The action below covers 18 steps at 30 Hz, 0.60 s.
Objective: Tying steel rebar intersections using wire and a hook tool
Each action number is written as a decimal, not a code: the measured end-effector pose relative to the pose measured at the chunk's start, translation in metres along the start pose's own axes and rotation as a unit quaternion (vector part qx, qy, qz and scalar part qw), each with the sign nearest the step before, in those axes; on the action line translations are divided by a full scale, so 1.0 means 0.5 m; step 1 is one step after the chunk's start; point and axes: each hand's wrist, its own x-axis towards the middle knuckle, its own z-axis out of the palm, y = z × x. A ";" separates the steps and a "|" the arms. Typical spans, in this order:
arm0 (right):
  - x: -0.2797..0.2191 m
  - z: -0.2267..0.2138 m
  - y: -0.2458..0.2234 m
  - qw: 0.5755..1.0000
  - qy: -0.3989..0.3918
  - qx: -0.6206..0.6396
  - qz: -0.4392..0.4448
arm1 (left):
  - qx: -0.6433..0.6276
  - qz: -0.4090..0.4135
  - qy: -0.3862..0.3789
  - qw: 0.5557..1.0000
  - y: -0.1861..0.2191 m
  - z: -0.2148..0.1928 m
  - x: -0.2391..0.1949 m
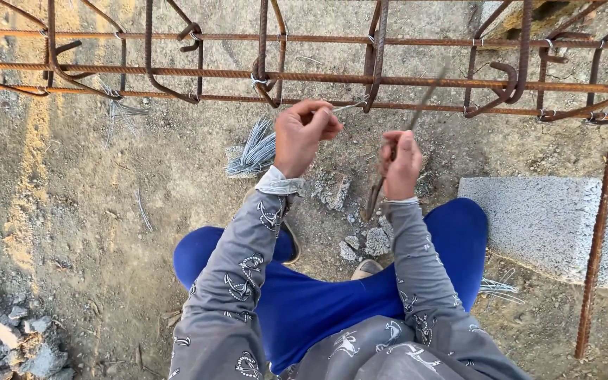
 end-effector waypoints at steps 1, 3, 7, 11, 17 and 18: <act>0.002 -0.002 -0.025 1.000 -0.001 0.000 0.000 | 0.000 0.000 0.001 1.000 0.000 0.004 -0.002; -0.006 -0.012 -0.070 0.996 -0.072 0.028 0.043 | 0.011 0.004 -0.062 0.998 -0.004 0.014 -0.015; -0.006 -0.025 -0.107 0.997 -0.078 0.001 -0.005 | 0.110 0.043 -0.132 0.984 0.028 -0.008 -0.020; -0.006 -0.027 -0.116 0.995 -0.099 -0.028 0.016 | 0.284 0.151 -0.244 0.915 0.071 -0.029 -0.039; -0.021 -0.035 -0.111 0.985 -0.143 -0.053 0.080 | 0.311 0.190 -0.269 0.892 0.050 -0.029 -0.058; -0.026 -0.041 -0.103 0.982 -0.153 -0.076 0.080 | 0.308 0.205 -0.261 0.892 0.045 -0.030 -0.059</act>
